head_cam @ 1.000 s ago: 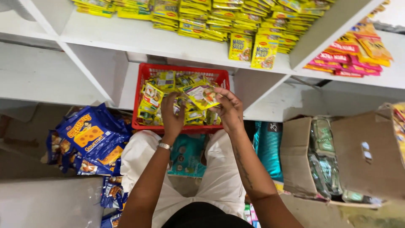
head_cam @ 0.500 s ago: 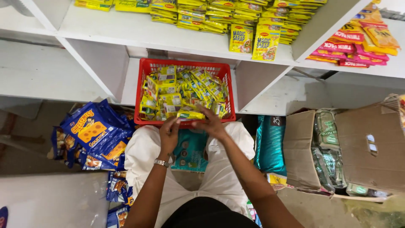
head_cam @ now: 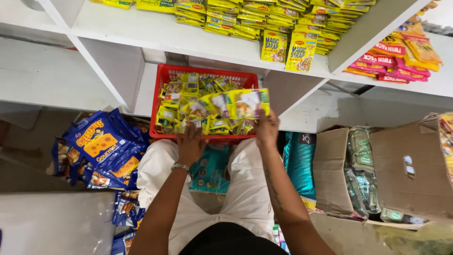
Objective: Stocking grocery shelves with seasoning sachets from a plastic basket.
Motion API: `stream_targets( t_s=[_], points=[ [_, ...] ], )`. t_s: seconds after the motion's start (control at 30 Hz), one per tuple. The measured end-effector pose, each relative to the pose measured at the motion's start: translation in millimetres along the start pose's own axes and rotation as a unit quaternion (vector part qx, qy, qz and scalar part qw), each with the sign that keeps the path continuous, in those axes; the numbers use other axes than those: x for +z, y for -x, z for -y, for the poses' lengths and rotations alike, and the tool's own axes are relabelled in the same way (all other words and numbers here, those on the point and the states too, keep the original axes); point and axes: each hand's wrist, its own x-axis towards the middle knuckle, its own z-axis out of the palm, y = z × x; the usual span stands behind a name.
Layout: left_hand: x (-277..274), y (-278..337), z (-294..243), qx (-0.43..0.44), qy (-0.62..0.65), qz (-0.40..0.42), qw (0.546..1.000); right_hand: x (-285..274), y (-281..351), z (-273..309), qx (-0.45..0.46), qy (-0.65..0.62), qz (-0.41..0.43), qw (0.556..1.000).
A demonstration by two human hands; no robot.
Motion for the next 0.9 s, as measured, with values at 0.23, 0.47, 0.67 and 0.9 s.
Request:
stream_targets(
  t_s=[0.23,0.47,0.67,0.9],
  points=[
    [8,-27,13,-0.076,-0.073,-0.012,0.994,-5,29,117,-0.087,-0.011,0.021,0.996],
    [-103,-58,-88,0.098,0.22,-0.155,0.958,-12,8,93,-0.076,0.026,0.132,0.988],
    [-156,-46,-143,0.156,0.317,-0.035,0.935,18,23,106,-0.086,-0.038,0.308,0.947],
    [-126,-2,-128,0.155,0.241,-0.152,0.946,18,48,89,-0.105,-0.015,0.535,0.838]
  ],
)
